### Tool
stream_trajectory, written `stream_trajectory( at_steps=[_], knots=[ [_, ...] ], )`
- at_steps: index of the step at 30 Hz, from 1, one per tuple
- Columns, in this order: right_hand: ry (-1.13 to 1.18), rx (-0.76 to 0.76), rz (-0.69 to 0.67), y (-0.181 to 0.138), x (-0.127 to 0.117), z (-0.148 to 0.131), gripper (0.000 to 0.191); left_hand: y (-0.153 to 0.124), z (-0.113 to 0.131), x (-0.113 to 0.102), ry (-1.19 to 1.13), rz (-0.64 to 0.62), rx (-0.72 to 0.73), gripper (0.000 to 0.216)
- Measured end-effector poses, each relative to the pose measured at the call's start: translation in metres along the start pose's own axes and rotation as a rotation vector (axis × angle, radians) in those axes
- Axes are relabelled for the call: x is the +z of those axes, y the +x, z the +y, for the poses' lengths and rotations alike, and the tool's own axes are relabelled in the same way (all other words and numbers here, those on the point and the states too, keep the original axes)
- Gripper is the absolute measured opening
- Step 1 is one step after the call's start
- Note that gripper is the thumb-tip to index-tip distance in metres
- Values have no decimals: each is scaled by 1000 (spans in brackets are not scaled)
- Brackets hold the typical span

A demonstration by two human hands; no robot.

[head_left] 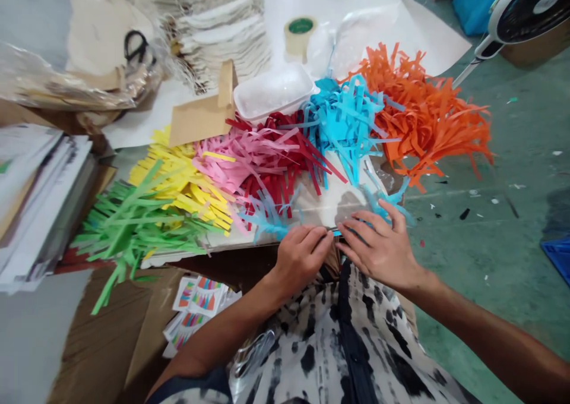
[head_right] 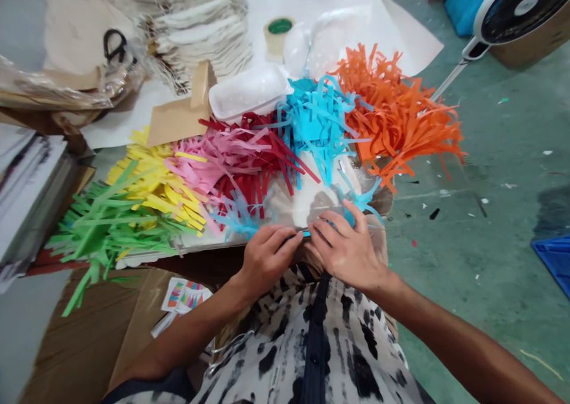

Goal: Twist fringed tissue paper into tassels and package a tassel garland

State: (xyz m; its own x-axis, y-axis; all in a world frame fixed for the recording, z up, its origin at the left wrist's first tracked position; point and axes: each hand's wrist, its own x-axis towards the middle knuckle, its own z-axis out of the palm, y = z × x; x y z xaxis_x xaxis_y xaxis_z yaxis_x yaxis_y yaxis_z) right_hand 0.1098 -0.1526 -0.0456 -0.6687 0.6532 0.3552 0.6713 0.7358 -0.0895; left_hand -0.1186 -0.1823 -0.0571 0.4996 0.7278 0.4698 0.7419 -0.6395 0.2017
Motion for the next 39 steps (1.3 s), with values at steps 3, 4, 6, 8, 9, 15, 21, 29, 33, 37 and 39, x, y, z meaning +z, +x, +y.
stream_trajectory(
  at_steps=[3,4,6,8,9,15,21,29,33,37,39],
  knots=[
    [-18,-53,68,-4,-3,-8,31,-3,7,-3,-22,41,-6,18],
    [-14,-54,117,-4,-6,-9,33,0,9,-7,-38,49,-17,18],
    [-14,-41,208,0,-14,-8,35,9,14,-16,-98,58,-79,18],
    [-22,-24,271,7,-26,-3,36,23,18,-30,-232,75,-227,15],
    [-18,-16,295,11,-32,1,38,32,20,-38,-342,83,-336,15],
    [3,-4,453,29,-68,16,35,69,17,-76,-1276,-112,-827,26],
    [335,257,486,57,-81,2,16,81,7,-73,-1542,-61,-868,28],
    [943,447,557,100,-74,-3,25,107,-5,-73,-1439,213,-702,23],
    [975,375,458,110,-73,1,33,102,-8,-76,-1475,232,-754,33],
    [932,311,347,116,-64,-1,27,87,-14,-73,-1393,263,-793,33],
    [854,283,374,121,-56,-4,24,80,-19,-69,-1375,291,-820,33]
  ],
)
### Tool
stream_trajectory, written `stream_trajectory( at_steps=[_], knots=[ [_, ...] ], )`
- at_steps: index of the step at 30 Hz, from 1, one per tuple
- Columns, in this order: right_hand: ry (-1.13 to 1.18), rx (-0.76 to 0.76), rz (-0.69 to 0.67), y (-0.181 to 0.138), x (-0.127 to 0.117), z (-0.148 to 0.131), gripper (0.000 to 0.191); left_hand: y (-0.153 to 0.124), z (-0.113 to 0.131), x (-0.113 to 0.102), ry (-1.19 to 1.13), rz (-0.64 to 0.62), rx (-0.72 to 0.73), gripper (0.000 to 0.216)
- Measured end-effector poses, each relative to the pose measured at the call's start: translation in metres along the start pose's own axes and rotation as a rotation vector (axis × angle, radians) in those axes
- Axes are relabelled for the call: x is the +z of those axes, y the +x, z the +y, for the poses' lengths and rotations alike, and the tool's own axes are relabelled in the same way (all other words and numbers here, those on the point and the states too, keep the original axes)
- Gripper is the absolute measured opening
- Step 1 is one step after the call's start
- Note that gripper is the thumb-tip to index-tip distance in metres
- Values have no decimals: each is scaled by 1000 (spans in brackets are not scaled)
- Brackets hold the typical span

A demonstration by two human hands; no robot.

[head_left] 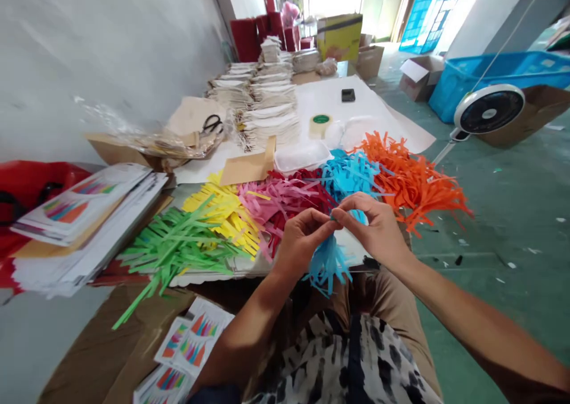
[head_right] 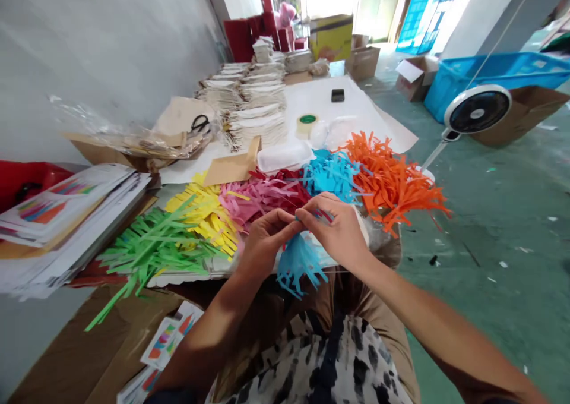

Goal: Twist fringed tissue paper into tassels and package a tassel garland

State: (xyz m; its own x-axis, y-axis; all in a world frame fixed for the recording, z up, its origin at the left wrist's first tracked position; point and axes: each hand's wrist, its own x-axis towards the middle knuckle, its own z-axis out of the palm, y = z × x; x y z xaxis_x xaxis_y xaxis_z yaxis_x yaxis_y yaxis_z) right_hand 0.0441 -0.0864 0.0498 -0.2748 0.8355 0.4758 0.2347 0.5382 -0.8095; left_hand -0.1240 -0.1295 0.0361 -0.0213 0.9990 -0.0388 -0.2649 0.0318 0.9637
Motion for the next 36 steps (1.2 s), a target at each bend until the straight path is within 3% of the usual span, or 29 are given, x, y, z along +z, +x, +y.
stream_trajectory(
  at_steps=[3,6,10,14,18,24,29,31,33,36],
  knots=[
    [-72,-93,-22,16,17,8,23,4,-7,-12,-82,83,-13,33],
    [-215,-132,-159,58,34,24,23,10,-11,-28,-125,181,-40,32],
    [-686,63,-306,144,60,62,30,14,-16,-48,-106,249,-49,32],
    [-791,212,-410,211,89,106,27,14,-21,-60,-118,245,-103,43],
    [-821,306,-512,236,105,133,21,16,-26,-63,-168,247,-182,34],
    [-802,223,-405,223,103,137,23,22,-30,-60,-283,264,-170,32],
    [-719,99,-231,199,90,113,24,23,-28,-56,-272,280,-109,30],
    [-593,37,-193,177,81,92,20,21,-27,-54,-249,294,-72,27],
    [-231,-21,-190,144,70,67,19,19,-27,-51,-212,307,-24,25],
    [161,117,-189,85,53,34,18,12,-23,-42,-122,306,47,22]
  ],
)
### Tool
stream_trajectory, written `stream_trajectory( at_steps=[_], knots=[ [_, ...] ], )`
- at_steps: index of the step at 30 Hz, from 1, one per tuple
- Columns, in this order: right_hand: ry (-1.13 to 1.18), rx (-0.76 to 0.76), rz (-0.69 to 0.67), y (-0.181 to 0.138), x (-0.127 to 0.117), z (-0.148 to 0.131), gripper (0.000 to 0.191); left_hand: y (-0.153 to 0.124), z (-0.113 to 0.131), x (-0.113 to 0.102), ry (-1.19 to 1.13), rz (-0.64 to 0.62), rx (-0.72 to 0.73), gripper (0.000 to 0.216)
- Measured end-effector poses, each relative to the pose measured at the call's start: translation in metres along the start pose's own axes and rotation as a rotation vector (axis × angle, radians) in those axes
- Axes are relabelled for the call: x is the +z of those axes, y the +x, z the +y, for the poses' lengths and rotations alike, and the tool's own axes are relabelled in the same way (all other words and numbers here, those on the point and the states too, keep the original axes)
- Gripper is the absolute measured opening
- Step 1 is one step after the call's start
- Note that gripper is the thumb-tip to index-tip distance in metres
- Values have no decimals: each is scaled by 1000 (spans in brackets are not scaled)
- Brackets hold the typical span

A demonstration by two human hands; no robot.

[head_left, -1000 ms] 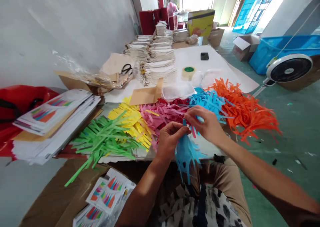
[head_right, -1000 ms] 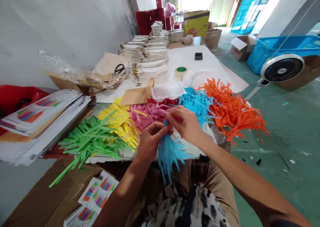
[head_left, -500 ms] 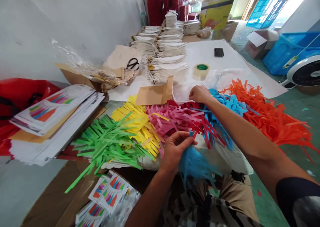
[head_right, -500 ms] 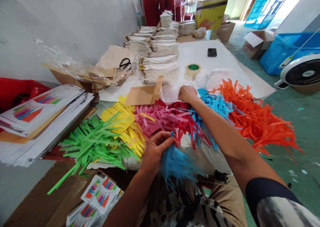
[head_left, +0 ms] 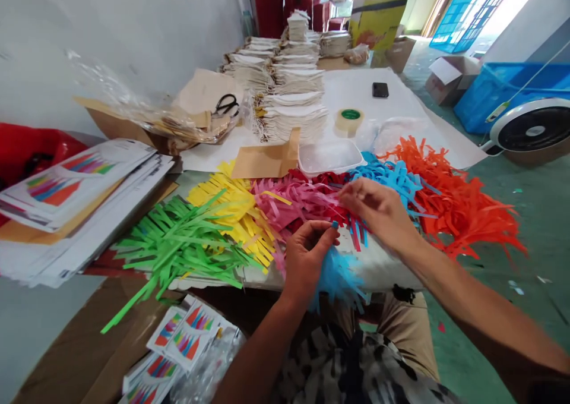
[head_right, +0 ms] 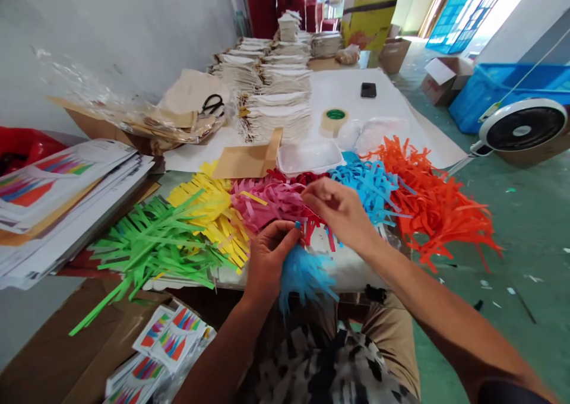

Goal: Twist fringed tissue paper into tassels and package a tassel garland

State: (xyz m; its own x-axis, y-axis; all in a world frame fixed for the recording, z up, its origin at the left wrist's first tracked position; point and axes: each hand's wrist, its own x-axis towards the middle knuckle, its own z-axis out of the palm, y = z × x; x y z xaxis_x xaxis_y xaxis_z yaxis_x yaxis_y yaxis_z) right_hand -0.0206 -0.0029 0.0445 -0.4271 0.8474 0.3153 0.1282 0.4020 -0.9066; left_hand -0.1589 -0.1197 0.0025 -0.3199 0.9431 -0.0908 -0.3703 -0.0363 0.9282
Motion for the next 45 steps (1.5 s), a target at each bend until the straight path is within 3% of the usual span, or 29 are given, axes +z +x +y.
stream_trajectory(
  at_steps=[3,6,16,23,32,41,45],
  knots=[
    [262,134,28,-49,0,-10,13,-11,5,11,83,-27,68,20],
    [381,158,61,-73,-1,-7,8,-19,8,23,130,-47,123,19],
    [375,166,157,-100,-14,-8,4,-33,6,44,289,-73,224,15],
    [325,141,182,-113,-19,-6,6,-36,5,53,353,-106,373,9],
    [241,120,312,-131,-14,-1,6,-41,-10,60,335,-12,297,17],
    [257,130,355,-136,-20,-5,13,-44,-10,69,309,-187,154,18],
    [273,109,391,-142,-23,0,7,-47,-11,71,352,-175,229,15]
  ],
)
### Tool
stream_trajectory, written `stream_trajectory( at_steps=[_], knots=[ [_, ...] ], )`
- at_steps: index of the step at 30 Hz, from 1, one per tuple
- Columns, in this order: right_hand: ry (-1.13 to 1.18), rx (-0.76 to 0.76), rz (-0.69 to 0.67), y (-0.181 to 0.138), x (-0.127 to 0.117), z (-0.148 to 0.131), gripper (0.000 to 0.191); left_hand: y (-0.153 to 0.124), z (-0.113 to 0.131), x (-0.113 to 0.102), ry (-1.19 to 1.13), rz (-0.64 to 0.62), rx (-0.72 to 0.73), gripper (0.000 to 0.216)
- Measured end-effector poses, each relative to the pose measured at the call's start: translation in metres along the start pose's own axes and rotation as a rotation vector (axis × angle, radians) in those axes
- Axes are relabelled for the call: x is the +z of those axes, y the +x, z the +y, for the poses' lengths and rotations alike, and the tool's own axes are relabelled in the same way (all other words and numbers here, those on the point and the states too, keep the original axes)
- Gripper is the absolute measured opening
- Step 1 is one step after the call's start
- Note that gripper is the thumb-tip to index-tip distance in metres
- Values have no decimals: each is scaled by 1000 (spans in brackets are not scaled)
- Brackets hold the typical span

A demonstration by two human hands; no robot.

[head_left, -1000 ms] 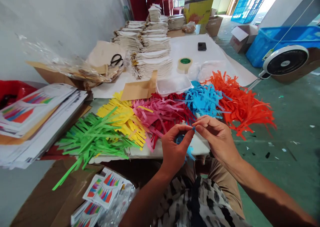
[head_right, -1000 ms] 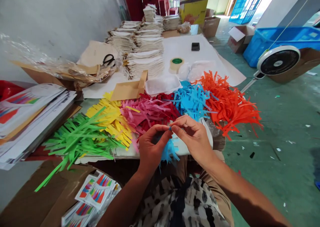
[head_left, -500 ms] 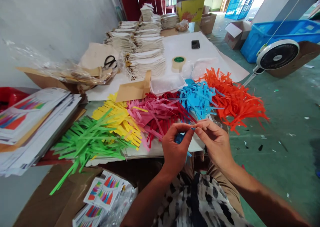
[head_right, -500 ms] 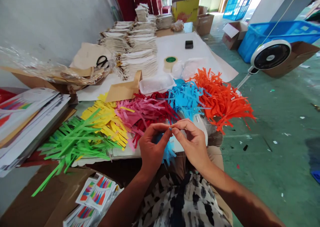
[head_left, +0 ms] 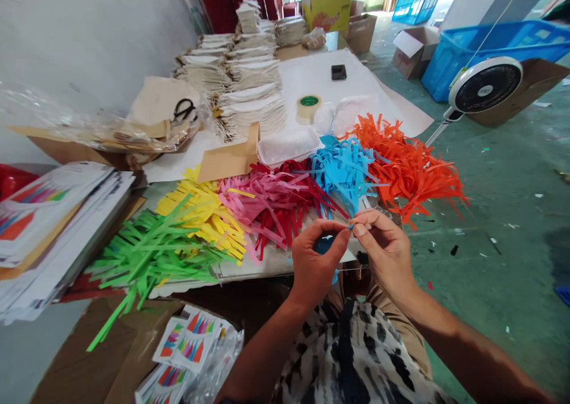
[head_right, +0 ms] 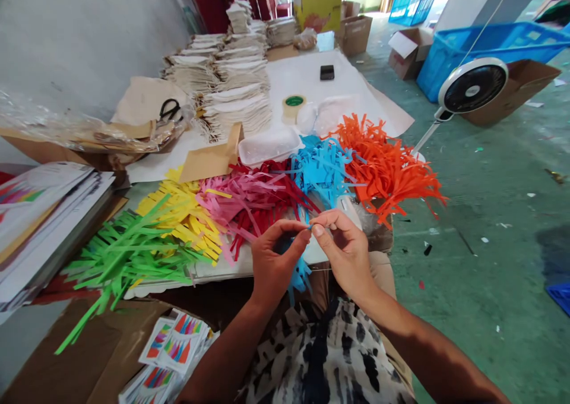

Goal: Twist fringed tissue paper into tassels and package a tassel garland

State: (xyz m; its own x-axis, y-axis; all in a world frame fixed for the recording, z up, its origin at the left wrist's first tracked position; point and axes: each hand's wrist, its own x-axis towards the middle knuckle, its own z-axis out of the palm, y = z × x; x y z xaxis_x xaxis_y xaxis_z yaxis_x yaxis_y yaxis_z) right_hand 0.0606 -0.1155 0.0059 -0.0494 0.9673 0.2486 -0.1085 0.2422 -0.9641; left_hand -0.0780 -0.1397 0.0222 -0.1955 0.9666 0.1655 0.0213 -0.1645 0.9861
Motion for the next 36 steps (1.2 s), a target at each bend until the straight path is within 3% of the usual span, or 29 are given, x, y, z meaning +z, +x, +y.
stream_trajectory(
  at_steps=[5,15,24,30,36],
  knots=[
    [39,-13,-5,-7,-8,8,2,-3,0,3,75,6,114,11],
    [-114,-9,-13,-10,-14,-7,11,-6,0,8,154,-17,72,7],
    [-115,33,31,-11,-22,1,9,-7,-3,9,86,-58,42,11],
    [-128,75,-63,-10,-29,-1,12,-4,-9,10,34,-39,28,13],
    [-146,50,33,-14,-35,0,11,-4,-13,9,32,-139,-63,21]
  ],
)
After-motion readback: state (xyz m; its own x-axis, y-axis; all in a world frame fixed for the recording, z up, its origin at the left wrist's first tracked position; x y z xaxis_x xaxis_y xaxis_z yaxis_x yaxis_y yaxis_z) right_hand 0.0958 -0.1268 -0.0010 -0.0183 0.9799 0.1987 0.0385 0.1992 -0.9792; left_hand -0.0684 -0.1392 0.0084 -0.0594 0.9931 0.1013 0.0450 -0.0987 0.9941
